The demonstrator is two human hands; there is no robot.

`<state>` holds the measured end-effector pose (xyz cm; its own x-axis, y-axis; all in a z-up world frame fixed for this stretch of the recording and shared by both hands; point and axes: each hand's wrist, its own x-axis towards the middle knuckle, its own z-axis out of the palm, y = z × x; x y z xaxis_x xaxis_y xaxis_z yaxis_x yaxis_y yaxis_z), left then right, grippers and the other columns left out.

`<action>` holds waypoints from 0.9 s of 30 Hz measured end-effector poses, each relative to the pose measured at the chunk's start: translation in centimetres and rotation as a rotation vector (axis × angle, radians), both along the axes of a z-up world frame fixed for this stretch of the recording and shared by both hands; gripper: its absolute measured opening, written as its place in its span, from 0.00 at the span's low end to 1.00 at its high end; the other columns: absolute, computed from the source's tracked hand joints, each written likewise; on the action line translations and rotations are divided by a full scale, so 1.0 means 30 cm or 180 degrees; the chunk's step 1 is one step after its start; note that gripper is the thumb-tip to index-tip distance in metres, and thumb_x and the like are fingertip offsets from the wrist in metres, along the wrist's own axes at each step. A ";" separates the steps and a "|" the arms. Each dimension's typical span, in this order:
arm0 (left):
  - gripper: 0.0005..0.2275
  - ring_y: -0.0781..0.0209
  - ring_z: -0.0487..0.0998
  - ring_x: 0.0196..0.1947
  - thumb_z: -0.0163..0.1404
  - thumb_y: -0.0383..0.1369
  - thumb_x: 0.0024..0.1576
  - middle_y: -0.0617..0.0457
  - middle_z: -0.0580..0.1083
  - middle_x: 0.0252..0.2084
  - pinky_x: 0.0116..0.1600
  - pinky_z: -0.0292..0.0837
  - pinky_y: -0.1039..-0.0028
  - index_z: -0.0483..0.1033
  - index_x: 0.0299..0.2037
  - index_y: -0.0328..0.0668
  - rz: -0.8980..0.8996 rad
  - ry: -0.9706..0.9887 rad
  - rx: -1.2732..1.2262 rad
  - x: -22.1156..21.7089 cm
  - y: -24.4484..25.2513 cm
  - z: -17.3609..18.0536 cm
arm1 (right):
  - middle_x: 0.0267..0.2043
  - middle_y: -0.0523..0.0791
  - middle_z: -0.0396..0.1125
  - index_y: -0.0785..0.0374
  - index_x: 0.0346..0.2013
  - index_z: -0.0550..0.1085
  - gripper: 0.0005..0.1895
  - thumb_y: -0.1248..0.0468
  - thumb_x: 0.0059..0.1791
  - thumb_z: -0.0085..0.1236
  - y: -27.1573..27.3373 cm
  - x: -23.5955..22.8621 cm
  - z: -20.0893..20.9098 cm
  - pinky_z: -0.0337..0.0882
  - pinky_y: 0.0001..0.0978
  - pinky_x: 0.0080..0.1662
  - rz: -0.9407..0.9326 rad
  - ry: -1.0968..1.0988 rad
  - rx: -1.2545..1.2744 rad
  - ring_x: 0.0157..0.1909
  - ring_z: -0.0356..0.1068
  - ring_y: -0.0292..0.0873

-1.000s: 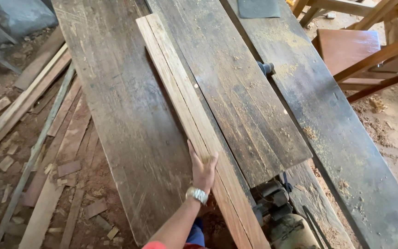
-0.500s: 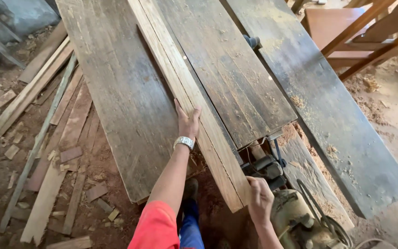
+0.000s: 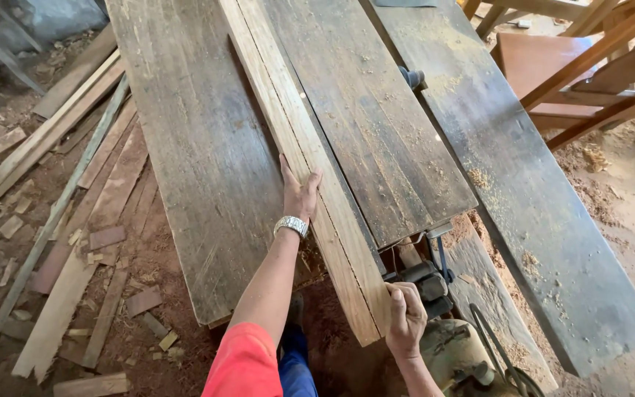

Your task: The person uses a table saw to cut a long piece of wood into smaller sections. They guide the wood through the blade with both hands, then use a hammer to tap the cut pieces into alignment on the saw table.

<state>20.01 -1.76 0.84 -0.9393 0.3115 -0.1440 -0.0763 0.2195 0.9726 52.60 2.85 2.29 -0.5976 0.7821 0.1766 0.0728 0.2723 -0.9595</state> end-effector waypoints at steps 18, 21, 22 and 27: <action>0.51 0.37 0.44 0.78 0.51 0.60 0.53 0.37 0.37 0.80 0.73 0.53 0.48 0.27 0.77 0.50 -0.0025 0.0079 -0.0109 -0.093 0.013 -0.011 | 0.40 0.46 0.67 0.72 0.40 0.76 0.16 0.62 0.58 0.45 0.031 -0.076 -0.034 0.65 0.29 0.44 0.0107 0.0034 -0.0268 0.39 0.63 0.38; 0.52 0.37 0.46 0.77 0.50 0.59 0.52 0.37 0.38 0.80 0.72 0.55 0.49 0.27 0.77 0.50 -0.0031 0.0025 -0.0133 -0.104 0.016 0.007 | 0.40 0.45 0.67 0.72 0.40 0.76 0.16 0.62 0.58 0.45 0.031 -0.095 -0.026 0.64 0.28 0.44 0.0078 0.0007 -0.0249 0.39 0.63 0.37; 0.52 0.37 0.47 0.77 0.50 0.59 0.52 0.37 0.38 0.79 0.72 0.56 0.49 0.27 0.77 0.50 -0.0022 -0.0014 -0.0158 -0.106 0.017 0.009 | 0.39 0.45 0.67 0.72 0.39 0.76 0.16 0.62 0.58 0.45 0.032 -0.099 -0.025 0.64 0.28 0.45 0.0066 -0.0018 -0.0230 0.40 0.64 0.37; 0.52 0.37 0.50 0.76 0.51 0.58 0.53 0.34 0.41 0.79 0.73 0.55 0.52 0.27 0.77 0.46 -0.0028 0.0088 -0.0084 -0.139 0.024 -0.008 | 0.39 0.45 0.67 0.73 0.39 0.75 0.16 0.63 0.58 0.45 0.035 -0.134 -0.010 0.65 0.27 0.46 0.0075 -0.0037 -0.0160 0.41 0.65 0.38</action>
<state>15.85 -1.06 0.61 -0.9402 0.3162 -0.1262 -0.0474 0.2455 0.9682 48.57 3.89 2.00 -0.6177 0.7755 0.1304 0.0781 0.2255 -0.9711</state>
